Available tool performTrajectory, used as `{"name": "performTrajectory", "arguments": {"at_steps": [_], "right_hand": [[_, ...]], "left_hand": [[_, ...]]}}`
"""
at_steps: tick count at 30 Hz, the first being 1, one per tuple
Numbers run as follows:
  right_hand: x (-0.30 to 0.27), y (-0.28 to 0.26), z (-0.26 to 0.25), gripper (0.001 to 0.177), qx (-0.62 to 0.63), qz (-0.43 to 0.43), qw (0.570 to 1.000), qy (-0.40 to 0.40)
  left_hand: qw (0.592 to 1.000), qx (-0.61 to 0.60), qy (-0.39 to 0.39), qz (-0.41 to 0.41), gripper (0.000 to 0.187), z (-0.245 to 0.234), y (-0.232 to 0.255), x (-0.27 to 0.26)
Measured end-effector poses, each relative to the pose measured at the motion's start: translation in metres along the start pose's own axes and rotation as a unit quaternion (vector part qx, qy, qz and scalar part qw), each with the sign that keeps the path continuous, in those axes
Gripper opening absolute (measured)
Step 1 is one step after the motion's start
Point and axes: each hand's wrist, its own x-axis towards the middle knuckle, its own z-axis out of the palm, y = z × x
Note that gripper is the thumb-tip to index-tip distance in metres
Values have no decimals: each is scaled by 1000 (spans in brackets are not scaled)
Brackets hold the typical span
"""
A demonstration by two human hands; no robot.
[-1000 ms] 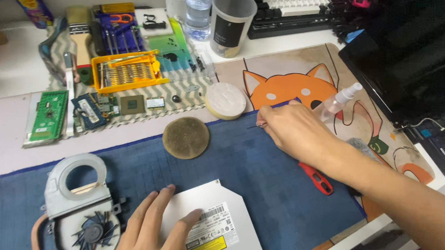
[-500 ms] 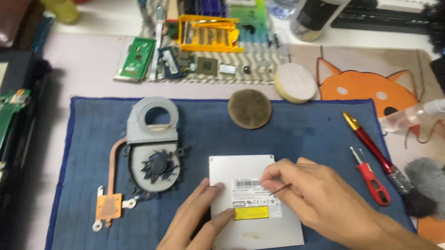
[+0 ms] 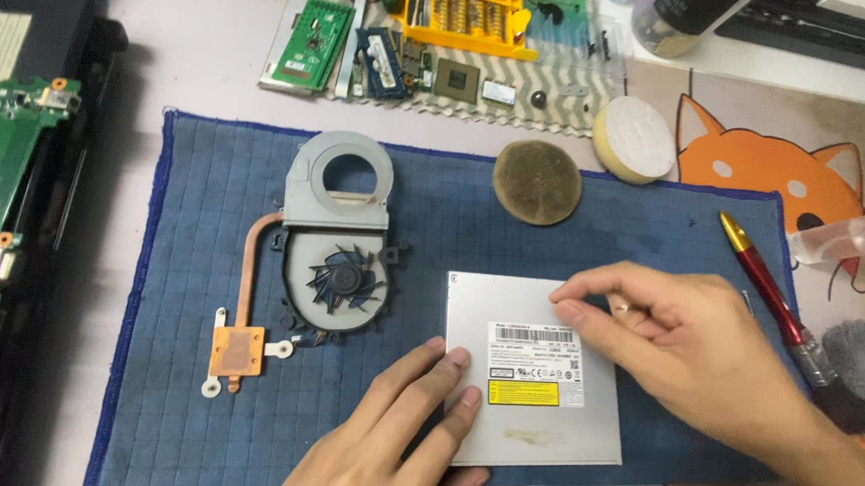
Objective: The person uses a screwdriver to fasten screws into the internal mechanism of an optical drive. They then flip the drive over and continue to secure the metal casing with additional screws.
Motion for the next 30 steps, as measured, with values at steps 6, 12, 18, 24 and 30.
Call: {"name": "performTrajectory", "arguments": {"at_steps": [6,12,18,24,30], "right_hand": [[16,-22,4,13,2,-42,999,-23],[42,-43,15,12,-38,-157,986,-47],[60,-62,23,16,-26,-161,984,-72],[60,-76,19,16,-81,-190,976,-70],[52,-86,19,15,-58,-1,997,-59]], "left_hand": [[1000,-18,0,24,40,-11,-1,6],[998,-55,-5,17,39,-15,-6,4],[996,-76,9,37,37,-12,-9,2],[994,-107,-1,11,42,-20,-5,4],[991,-129,-22,-35,43,-17,-2,0]]}}
